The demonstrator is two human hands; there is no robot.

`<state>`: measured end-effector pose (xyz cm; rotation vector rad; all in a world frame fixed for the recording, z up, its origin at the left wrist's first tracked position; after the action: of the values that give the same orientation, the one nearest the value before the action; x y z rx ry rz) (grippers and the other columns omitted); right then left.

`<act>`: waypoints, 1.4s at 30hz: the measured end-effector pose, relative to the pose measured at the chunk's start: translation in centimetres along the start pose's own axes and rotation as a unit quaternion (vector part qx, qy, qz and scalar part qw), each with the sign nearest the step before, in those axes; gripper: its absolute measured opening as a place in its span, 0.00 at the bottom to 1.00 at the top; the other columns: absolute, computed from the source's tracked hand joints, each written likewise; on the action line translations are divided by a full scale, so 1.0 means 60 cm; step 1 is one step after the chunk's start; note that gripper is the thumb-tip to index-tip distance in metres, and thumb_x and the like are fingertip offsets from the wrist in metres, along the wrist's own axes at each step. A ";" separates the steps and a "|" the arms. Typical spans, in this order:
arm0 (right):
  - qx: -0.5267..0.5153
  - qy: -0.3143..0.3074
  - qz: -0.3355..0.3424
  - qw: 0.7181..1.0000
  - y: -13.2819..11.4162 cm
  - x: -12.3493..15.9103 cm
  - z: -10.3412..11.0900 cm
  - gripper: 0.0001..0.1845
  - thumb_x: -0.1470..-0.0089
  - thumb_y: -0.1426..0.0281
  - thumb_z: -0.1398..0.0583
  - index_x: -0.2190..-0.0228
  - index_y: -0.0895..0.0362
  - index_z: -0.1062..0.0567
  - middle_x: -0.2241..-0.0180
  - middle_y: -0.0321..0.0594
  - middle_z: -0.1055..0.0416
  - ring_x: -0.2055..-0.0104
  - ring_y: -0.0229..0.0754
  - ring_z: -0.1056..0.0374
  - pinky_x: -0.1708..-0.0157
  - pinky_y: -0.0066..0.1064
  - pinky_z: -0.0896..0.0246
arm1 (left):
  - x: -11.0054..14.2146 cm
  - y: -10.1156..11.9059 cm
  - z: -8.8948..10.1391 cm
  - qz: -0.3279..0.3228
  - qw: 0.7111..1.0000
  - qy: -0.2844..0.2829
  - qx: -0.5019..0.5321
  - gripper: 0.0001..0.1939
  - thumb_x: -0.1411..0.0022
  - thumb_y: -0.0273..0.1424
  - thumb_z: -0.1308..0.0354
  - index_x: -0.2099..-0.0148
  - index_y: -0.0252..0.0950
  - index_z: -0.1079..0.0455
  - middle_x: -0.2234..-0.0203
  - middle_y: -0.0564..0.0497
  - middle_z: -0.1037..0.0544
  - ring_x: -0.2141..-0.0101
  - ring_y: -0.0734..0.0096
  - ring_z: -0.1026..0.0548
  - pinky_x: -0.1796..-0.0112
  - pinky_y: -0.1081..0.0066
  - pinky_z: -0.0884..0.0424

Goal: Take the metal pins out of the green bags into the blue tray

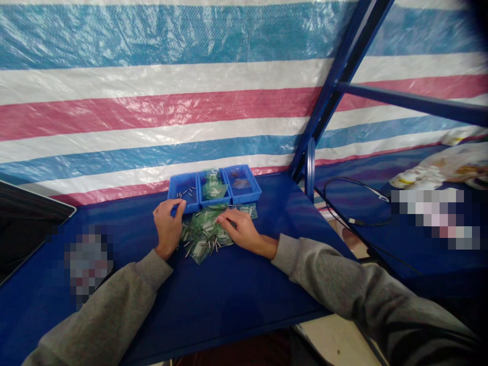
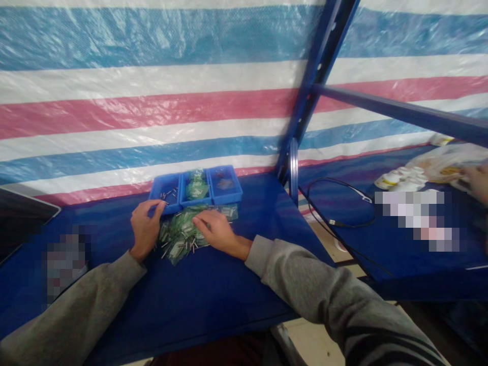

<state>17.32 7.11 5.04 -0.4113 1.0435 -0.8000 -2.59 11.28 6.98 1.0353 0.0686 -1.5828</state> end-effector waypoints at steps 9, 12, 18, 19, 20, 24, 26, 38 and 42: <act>-0.004 0.003 -0.001 1.000 0.000 0.000 0.001 0.13 0.40 0.67 0.49 0.70 0.58 0.27 0.72 0.40 0.28 0.68 0.38 0.34 0.64 0.29 0.41 | 0.006 0.019 0.038 -0.017 0.996 0.079 0.036 0.10 0.41 0.37 0.45 0.66 0.37 0.28 0.69 0.51 0.23 0.65 0.68 0.28 0.57 0.66 0.39; -0.003 0.003 0.001 1.000 -0.001 0.000 0.001 0.13 0.41 0.67 0.49 0.70 0.58 0.27 0.72 0.40 0.28 0.68 0.38 0.34 0.64 0.29 0.42 | 0.008 0.015 0.042 -0.015 0.995 0.099 0.025 0.10 0.41 0.37 0.45 0.66 0.37 0.27 0.69 0.51 0.23 0.64 0.67 0.28 0.55 0.65 0.39; -0.001 0.000 0.002 1.000 -0.004 -0.001 0.001 0.14 0.40 0.67 0.50 0.70 0.57 0.27 0.72 0.39 0.28 0.68 0.38 0.34 0.64 0.29 0.42 | 0.004 -0.005 0.044 0.013 0.993 0.118 0.010 0.10 0.43 0.38 0.43 0.66 0.37 0.26 0.69 0.51 0.22 0.64 0.67 0.27 0.56 0.65 0.37; -0.001 -0.001 0.003 1.000 -0.004 -0.001 0.001 0.14 0.40 0.67 0.50 0.70 0.57 0.27 0.72 0.40 0.28 0.68 0.38 0.34 0.64 0.29 0.42 | 0.003 -0.006 0.044 0.015 0.993 0.116 0.010 0.10 0.43 0.38 0.43 0.66 0.38 0.26 0.69 0.51 0.22 0.64 0.67 0.27 0.55 0.64 0.38; 0.000 -0.001 0.003 1.000 -0.004 -0.001 0.001 0.14 0.40 0.67 0.50 0.70 0.57 0.27 0.72 0.40 0.28 0.68 0.38 0.34 0.64 0.29 0.42 | 0.001 -0.006 0.042 0.015 0.994 0.109 0.010 0.10 0.43 0.38 0.43 0.66 0.38 0.26 0.69 0.51 0.22 0.64 0.67 0.27 0.55 0.64 0.38; 0.016 -0.004 0.009 1.000 -0.004 0.000 -0.001 0.13 0.40 0.68 0.50 0.70 0.57 0.27 0.72 0.39 0.28 0.69 0.38 0.35 0.65 0.30 0.43 | -0.004 0.002 0.031 0.011 0.997 0.069 0.015 0.10 0.42 0.38 0.44 0.63 0.39 0.27 0.66 0.51 0.22 0.61 0.66 0.28 0.54 0.64 0.39; 0.031 -0.011 0.021 0.999 -0.006 0.000 -0.005 0.13 0.41 0.68 0.49 0.71 0.57 0.27 0.73 0.39 0.29 0.70 0.38 0.35 0.65 0.30 0.44 | -0.001 0.005 0.034 0.014 0.997 0.075 0.024 0.10 0.41 0.37 0.46 0.61 0.38 0.28 0.63 0.50 0.23 0.59 0.66 0.28 0.53 0.64 0.39; 0.051 -0.017 0.043 0.998 -0.009 0.003 -0.010 0.10 0.42 0.67 0.47 0.70 0.57 0.28 0.74 0.38 0.30 0.71 0.37 0.36 0.64 0.31 0.47 | -0.076 0.054 0.092 -0.073 0.996 0.017 0.047 0.09 0.42 0.34 0.47 0.60 0.36 0.32 0.70 0.52 0.26 0.71 0.72 0.28 0.67 0.73 0.33; 0.052 -0.017 0.039 0.998 -0.011 0.002 -0.009 0.10 0.41 0.68 0.47 0.71 0.57 0.28 0.74 0.38 0.30 0.71 0.37 0.37 0.65 0.31 0.47 | -0.055 0.025 0.033 -0.127 0.940 -0.278 -0.149 0.06 0.51 0.37 0.40 0.73 0.41 0.30 0.82 0.55 0.28 0.81 0.69 0.32 0.76 0.72 0.39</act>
<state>16.62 6.62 5.19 -0.2923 0.9768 -0.7712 -2.77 12.24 10.99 0.3273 0.0530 -1.9782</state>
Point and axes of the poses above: each hand's wrist, its own x-axis away from the middle knuckle, its own z-axis out of the back of the hand, y = z × x, the point moved 9 cm from there along -x, towards the middle knuckle
